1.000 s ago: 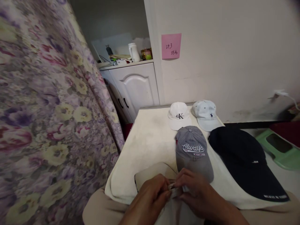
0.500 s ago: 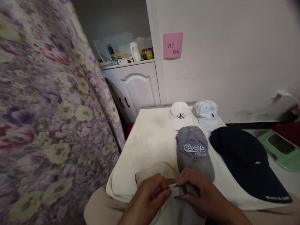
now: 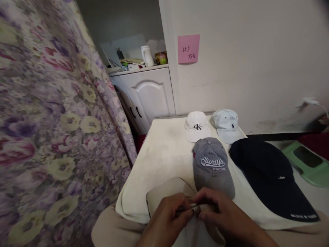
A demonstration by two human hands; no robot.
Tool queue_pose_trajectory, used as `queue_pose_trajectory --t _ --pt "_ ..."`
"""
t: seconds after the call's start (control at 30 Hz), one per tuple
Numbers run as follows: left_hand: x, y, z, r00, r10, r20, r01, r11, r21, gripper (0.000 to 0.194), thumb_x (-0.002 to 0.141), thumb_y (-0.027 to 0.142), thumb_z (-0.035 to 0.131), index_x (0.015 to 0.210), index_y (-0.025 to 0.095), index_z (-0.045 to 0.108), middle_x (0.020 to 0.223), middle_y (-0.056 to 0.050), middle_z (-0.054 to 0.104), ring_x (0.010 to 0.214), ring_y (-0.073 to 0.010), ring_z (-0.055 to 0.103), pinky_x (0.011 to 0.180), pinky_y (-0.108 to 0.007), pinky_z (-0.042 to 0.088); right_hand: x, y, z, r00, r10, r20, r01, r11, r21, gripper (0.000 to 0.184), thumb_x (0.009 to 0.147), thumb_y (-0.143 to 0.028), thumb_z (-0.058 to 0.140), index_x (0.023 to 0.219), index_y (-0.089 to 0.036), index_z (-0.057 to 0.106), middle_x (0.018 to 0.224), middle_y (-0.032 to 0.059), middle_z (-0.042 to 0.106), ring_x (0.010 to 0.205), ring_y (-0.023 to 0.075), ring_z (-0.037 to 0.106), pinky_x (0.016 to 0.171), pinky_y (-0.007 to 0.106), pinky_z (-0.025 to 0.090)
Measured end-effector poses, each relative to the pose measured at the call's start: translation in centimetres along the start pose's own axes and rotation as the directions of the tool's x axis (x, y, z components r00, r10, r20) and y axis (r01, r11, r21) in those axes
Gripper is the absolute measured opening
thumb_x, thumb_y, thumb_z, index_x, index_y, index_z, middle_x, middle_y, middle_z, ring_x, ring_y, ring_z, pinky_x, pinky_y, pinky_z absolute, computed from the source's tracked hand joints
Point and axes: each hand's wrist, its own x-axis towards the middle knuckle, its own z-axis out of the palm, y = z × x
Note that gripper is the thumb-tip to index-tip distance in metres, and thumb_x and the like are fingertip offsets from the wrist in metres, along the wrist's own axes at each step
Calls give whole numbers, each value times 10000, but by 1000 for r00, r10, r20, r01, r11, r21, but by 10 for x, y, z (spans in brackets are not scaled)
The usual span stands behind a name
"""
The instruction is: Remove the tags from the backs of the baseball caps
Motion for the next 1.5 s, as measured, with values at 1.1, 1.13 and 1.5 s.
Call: queue_pose_trajectory --t 1.1,1.13,1.5 --pt "-2 -1 5 999 -15 31 14 999 36 222 884 276 628 718 203 501 749 30 556 706 -139 477 605 -251 324 5 14 10 997 43 64 -50 993 105 59 835 -248 611 820 -191 606 797 5 610 766 180 519 687 299 390" --pt "-1 0 5 999 -11 36 9 999 47 256 889 281 626 699 205 473 726 41 522 684 -132 447 591 -254 307 5 15 11 997 44 66 -52 990 128 77 833 -263 615 821 -188 608 797 8 608 759 178 514 682 298 387" --pt "4 -9 5 995 94 35 -90 990 -105 170 739 110 649 641 188 534 768 21 540 775 -158 532 681 -276 347 9 26 14 999 47 -20 -44 989 139 82 826 -268 612 839 -189 627 795 14 630 765 190 547 700 312 409"
